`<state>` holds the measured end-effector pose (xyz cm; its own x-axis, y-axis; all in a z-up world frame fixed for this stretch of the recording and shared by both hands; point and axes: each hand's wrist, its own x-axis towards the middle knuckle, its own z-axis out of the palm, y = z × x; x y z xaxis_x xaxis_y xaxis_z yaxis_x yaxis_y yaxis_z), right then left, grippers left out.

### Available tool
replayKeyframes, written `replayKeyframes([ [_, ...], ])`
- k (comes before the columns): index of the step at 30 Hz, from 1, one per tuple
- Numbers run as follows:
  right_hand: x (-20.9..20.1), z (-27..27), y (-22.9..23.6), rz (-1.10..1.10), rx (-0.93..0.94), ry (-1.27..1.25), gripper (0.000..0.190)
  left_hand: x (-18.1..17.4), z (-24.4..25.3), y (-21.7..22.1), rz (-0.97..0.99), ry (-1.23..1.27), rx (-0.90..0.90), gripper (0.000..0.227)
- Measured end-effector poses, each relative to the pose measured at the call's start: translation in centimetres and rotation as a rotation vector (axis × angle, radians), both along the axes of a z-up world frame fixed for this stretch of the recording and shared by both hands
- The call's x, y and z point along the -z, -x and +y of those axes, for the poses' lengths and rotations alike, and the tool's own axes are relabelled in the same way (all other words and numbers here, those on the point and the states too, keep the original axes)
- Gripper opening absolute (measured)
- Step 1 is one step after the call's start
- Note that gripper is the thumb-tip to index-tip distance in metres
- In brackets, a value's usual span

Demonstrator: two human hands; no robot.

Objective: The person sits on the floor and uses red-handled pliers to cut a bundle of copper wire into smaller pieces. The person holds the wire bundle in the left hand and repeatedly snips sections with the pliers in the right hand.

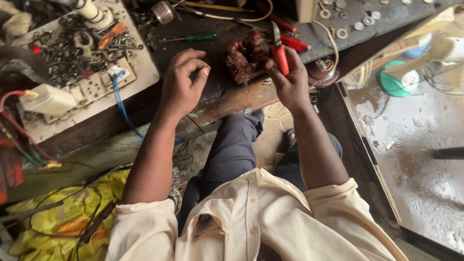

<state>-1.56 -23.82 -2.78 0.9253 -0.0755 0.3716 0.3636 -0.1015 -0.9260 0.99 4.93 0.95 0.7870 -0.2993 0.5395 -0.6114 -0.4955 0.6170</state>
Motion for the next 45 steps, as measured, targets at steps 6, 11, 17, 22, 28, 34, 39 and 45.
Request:
replayKeyframes([
  [6,0.1,-0.1,0.1,0.014,-0.027,0.004,0.044,1.7,0.9,-0.6,0.002,-0.135,-0.007,0.017],
  [11,0.2,-0.3,0.0,0.006,-0.027,0.022,0.045,1.5,0.9,0.0,0.02,-0.065,-0.017,0.028],
  [17,0.3,-0.3,0.1,-0.009,-0.025,0.032,0.044,1.5,-1.8,0.0,-0.117,0.025,0.119,0.057],
  [22,-0.1,-0.3,0.3,0.004,0.019,0.104,0.045,0.9,-5.3,0.4,-0.312,-0.139,0.11,0.074],
  [28,-0.4,-0.3,0.6,0.018,-0.002,0.075,0.045,0.4,-8.3,0.4,-0.276,-0.252,0.026,0.057],
  [34,-0.2,-0.8,0.2,-0.001,-0.062,0.025,0.045,0.4,-9.3,-0.2,-0.183,-0.191,0.027,0.041],
  [39,0.0,-0.9,0.0,0.001,-0.086,-0.014,0.044,-0.2,-9.7,-0.3,-0.116,-0.248,0.005,0.038],
  [45,-0.4,-1.1,0.2,0.01,-0.013,0.115,0.042,-0.1,-9.6,-0.5,-0.136,-0.232,0.039,0.033],
])
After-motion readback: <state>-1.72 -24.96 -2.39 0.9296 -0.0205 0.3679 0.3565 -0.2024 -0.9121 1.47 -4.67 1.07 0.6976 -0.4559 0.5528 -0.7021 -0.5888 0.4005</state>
